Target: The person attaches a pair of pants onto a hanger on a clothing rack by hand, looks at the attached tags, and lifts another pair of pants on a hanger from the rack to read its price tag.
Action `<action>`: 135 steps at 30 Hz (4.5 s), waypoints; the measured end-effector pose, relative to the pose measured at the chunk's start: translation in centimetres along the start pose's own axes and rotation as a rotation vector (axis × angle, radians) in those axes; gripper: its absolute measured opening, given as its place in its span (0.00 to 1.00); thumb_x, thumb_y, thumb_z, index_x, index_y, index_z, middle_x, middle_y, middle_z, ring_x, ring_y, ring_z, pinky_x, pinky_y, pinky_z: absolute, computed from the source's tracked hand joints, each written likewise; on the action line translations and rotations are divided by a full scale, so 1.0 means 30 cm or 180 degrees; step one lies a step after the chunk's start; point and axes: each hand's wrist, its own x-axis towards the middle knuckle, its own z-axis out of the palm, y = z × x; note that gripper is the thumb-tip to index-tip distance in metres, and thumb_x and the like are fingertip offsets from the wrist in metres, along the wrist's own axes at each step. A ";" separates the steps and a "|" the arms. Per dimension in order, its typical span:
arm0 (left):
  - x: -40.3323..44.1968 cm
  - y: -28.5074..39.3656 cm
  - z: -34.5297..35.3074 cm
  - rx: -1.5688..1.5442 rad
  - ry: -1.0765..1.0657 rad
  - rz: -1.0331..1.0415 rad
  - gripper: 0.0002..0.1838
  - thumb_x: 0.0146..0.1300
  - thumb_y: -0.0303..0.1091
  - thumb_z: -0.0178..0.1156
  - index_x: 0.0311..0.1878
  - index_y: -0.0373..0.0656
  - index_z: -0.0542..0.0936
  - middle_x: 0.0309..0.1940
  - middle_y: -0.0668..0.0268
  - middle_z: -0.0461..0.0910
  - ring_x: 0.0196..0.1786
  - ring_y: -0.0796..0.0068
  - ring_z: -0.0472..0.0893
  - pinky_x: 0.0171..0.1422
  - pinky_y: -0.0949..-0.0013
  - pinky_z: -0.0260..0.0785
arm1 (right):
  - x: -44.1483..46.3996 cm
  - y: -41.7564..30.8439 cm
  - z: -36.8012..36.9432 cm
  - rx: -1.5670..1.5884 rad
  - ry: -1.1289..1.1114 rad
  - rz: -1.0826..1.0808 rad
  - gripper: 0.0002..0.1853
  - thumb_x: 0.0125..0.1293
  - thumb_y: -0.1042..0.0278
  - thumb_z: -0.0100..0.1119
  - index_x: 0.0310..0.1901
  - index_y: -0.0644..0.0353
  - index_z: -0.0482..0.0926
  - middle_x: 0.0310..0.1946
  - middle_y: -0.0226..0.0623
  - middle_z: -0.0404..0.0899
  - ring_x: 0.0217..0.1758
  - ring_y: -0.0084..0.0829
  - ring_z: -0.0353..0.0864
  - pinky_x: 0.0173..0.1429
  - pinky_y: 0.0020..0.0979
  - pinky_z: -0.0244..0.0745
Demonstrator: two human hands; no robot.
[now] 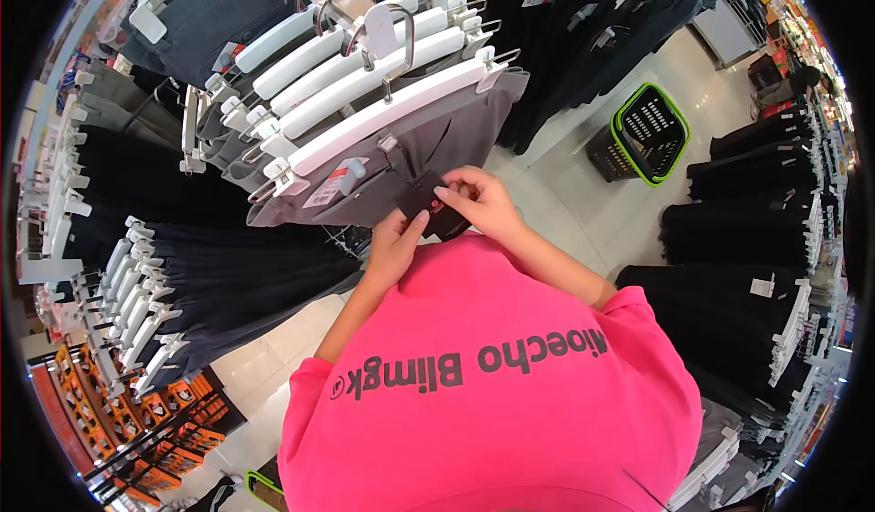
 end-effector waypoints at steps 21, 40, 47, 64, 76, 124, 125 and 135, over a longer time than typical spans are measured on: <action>0.008 -0.015 0.052 -0.0576 -0.0156 -0.0283 0.10 0.62 0.27 0.55 0.45 0.34 0.74 0.38 0.64 0.79 0.39 0.81 0.77 0.44 0.77 0.69 | -0.024 0.030 -0.015 0.0739 -0.0009 0.0630 0.09 0.60 0.66 0.60 0.30 0.64 0.75 0.17 0.21 0.72 0.18 0.09 0.60 0.22 0.17 0.55; -0.009 -0.006 0.044 -0.0810 0.0039 -0.0121 0.11 0.64 0.29 0.53 0.46 0.32 0.73 0.41 0.63 0.78 0.42 0.82 0.75 0.48 0.78 0.67 | -0.081 0.075 0.006 0.0624 0.0087 0.0348 0.08 0.60 0.68 0.59 0.30 0.64 0.76 0.18 0.20 0.63 0.20 0.11 0.57 0.24 0.19 0.53; -0.014 -0.013 0.034 -0.0818 0.0034 -0.0226 0.10 0.64 0.27 0.53 0.45 0.32 0.74 0.39 0.63 0.80 0.40 0.82 0.77 0.46 0.78 0.68 | -0.084 0.055 0.007 0.0913 -0.0027 0.0543 0.08 0.62 0.68 0.58 0.31 0.63 0.76 0.17 0.18 0.67 0.20 0.09 0.58 0.24 0.16 0.53; -0.022 -0.004 0.032 -0.0882 0.0070 -0.0199 0.09 0.64 0.28 0.53 0.44 0.33 0.75 0.36 0.65 0.80 0.38 0.85 0.75 0.44 0.80 0.66 | -0.086 0.018 0.011 0.1501 -0.0362 0.0878 0.07 0.64 0.69 0.55 0.37 0.65 0.73 0.27 0.25 0.76 0.29 0.11 0.71 0.33 0.16 0.64; -0.023 -0.012 0.025 -0.0851 0.0217 -0.0204 0.08 0.63 0.28 0.53 0.42 0.34 0.75 0.34 0.66 0.79 0.36 0.86 0.74 0.43 0.80 0.65 | -0.062 0.069 0.012 0.0176 -0.0342 0.0357 0.08 0.64 0.66 0.54 0.34 0.63 0.73 0.21 0.27 0.73 0.23 0.16 0.71 0.26 0.23 0.63; -0.059 0.030 0.008 0.1369 -0.0026 0.0640 0.08 0.60 0.27 0.54 0.42 0.35 0.76 0.33 0.58 0.80 0.36 0.72 0.79 0.43 0.71 0.69 | 0.061 -0.060 0.050 0.1298 -0.0706 0.0878 0.08 0.57 0.71 0.62 0.36 0.63 0.74 0.26 0.29 0.78 0.27 0.15 0.75 0.31 0.17 0.68; -0.060 0.038 0.011 0.1279 -0.0032 0.0615 0.09 0.60 0.27 0.55 0.42 0.35 0.76 0.33 0.58 0.80 0.36 0.73 0.79 0.43 0.71 0.69 | 0.064 -0.058 0.049 0.1234 -0.0743 0.0914 0.08 0.58 0.70 0.62 0.36 0.63 0.74 0.26 0.29 0.78 0.27 0.15 0.75 0.31 0.17 0.68; -0.059 0.015 0.007 0.1191 0.0075 0.0328 0.10 0.56 0.29 0.60 0.39 0.35 0.79 0.28 0.60 0.81 0.32 0.75 0.79 0.40 0.72 0.69 | 0.143 -0.115 0.042 0.0957 -0.0675 0.0283 0.11 0.60 0.72 0.59 0.43 0.66 0.75 0.33 0.33 0.78 0.37 0.19 0.77 0.44 0.21 0.72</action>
